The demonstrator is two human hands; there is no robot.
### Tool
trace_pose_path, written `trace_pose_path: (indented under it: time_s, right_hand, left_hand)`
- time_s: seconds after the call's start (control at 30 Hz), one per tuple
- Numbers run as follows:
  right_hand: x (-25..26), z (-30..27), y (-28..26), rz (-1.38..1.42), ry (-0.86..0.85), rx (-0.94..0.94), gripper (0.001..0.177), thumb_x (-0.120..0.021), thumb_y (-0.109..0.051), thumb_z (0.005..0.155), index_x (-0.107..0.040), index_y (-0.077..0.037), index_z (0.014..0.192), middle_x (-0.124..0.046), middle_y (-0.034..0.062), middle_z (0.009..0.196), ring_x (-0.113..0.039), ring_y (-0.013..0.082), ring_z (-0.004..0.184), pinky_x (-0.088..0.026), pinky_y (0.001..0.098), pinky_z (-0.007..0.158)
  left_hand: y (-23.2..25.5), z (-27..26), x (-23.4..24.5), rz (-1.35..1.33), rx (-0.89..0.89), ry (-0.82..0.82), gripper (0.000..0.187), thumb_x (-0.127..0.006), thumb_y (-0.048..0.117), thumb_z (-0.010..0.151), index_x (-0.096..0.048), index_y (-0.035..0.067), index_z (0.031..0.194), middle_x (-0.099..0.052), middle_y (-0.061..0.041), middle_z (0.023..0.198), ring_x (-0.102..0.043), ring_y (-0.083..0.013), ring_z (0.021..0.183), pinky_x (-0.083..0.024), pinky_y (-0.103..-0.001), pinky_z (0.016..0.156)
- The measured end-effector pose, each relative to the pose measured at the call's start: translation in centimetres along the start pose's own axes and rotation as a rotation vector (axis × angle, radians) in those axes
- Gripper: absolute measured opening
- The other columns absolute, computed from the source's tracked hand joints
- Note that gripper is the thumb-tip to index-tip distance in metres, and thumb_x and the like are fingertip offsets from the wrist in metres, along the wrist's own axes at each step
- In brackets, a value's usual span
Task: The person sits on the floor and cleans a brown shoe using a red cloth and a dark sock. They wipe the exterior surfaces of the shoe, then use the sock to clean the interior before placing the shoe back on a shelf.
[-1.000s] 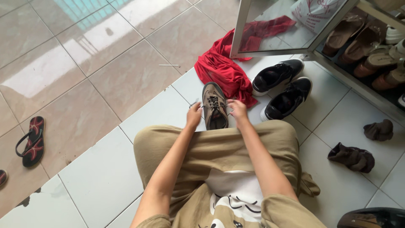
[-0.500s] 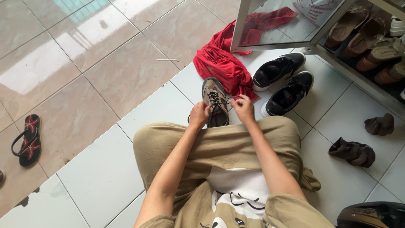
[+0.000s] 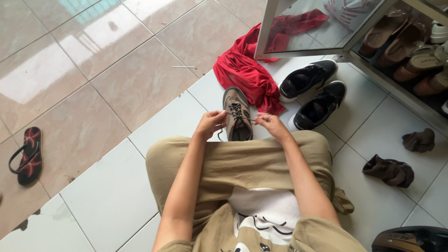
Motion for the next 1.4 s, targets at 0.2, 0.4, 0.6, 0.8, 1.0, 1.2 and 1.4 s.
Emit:
trace_pose_path:
  time_s: [0.2, 0.4, 0.6, 0.8, 1.0, 1.2, 1.4]
  right_hand:
    - [1.5, 0.5, -2.4, -0.346, 0.109, 0.161, 0.026, -0.076, -0.031, 0.09, -0.083, -0.007, 0.085, -0.063, 0.0232, 0.133, -0.05, 0.0317, 0.136, -0.038, 0.0412, 0.108]
    - [0.5, 2.8, 2.5, -0.185, 0.069, -0.363, 0.039, -0.068, -0.036, 0.103, -0.076, 0.001, 0.095, -0.074, 0.0199, 0.092, -0.072, 0.0429, 0.087, -0.052, 0.0413, 0.072]
    - [-0.7, 2.0, 0.5, -0.203, 0.137, -0.391, 0.029, -0.066, -0.026, 0.095, -0.067, -0.007, 0.116, -0.074, 0.0143, 0.083, -0.071, 0.0277, 0.067, -0.056, 0.0398, 0.059]
    - [-3.0, 2.8, -1.6, -0.408, 0.076, 0.037, 0.025, -0.079, -0.025, 0.089, -0.077, 0.0, 0.094, -0.072, 0.0172, 0.102, -0.068, 0.0211, 0.087, -0.055, 0.0347, 0.08]
    - [-4.1, 4.3, 2.6, 0.809, 0.112, -0.168, 0.025, -0.067, -0.027, 0.099, -0.065, -0.006, 0.085, -0.076, 0.0111, 0.105, -0.072, 0.0169, 0.092, -0.058, 0.0326, 0.087]
    - [-5.1, 7.0, 1.8, 0.933, 0.184, -0.157, 0.027, -0.063, -0.029, 0.108, -0.064, -0.007, 0.092, -0.075, 0.0112, 0.089, -0.07, 0.019, 0.08, -0.055, 0.0309, 0.073]
    - [-4.8, 7.0, 0.9, 0.919, 0.072, -0.205, 0.019, -0.061, -0.013, 0.099, -0.068, 0.001, 0.11, -0.076, 0.0086, 0.095, -0.074, 0.0155, 0.085, -0.06, 0.0285, 0.083]
  left_hand:
    - [-0.3, 1.7, -1.6, -0.338, 0.047, -0.021, 0.024, -0.066, 0.029, 0.1, -0.068, 0.005, 0.097, -0.072, -0.007, 0.094, -0.072, -0.0186, 0.093, -0.061, -0.036, 0.085]
    - [-1.0, 3.7, -2.7, -0.552, -0.104, -0.011, 0.027, -0.063, 0.03, 0.103, -0.064, 0.004, 0.095, -0.076, -0.016, 0.105, -0.074, -0.024, 0.094, -0.058, -0.036, 0.082]
    - [-1.3, 4.1, -3.2, -0.487, -0.102, 0.051, 0.025, -0.063, 0.029, 0.102, -0.065, 0.004, 0.102, -0.075, -0.014, 0.103, -0.074, -0.0236, 0.096, -0.059, -0.036, 0.084]
    - [-1.2, 3.9, -3.0, -0.47, -0.116, 0.091, 0.026, -0.065, 0.032, 0.1, -0.064, 0.006, 0.095, -0.075, -0.013, 0.1, -0.074, -0.0243, 0.093, -0.06, -0.039, 0.083]
    - [-1.7, 3.6, -1.5, -0.517, -0.125, 0.225, 0.038, -0.066, 0.041, 0.1, -0.061, 0.006, 0.086, -0.073, -0.013, 0.094, -0.074, -0.0255, 0.088, -0.061, -0.042, 0.078]
    - [0.4, 3.1, -4.4, -0.444, -0.157, 0.209, 0.032, -0.065, 0.034, 0.1, -0.063, 0.003, 0.1, -0.071, -0.009, 0.096, -0.074, -0.0225, 0.09, -0.061, -0.038, 0.078]
    - [1.3, 2.6, -5.3, -0.276, -0.168, 0.105, 0.022, -0.064, 0.012, 0.098, -0.066, -0.002, 0.115, -0.076, -0.011, 0.097, -0.075, -0.0177, 0.085, -0.062, -0.027, 0.076]
Point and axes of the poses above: each hand's wrist, its own z-axis towards the middle knuckle, its own x-axis out of the back of the hand, y = z × x, the point moved 5 cm from there along z, towards the middle knuckle
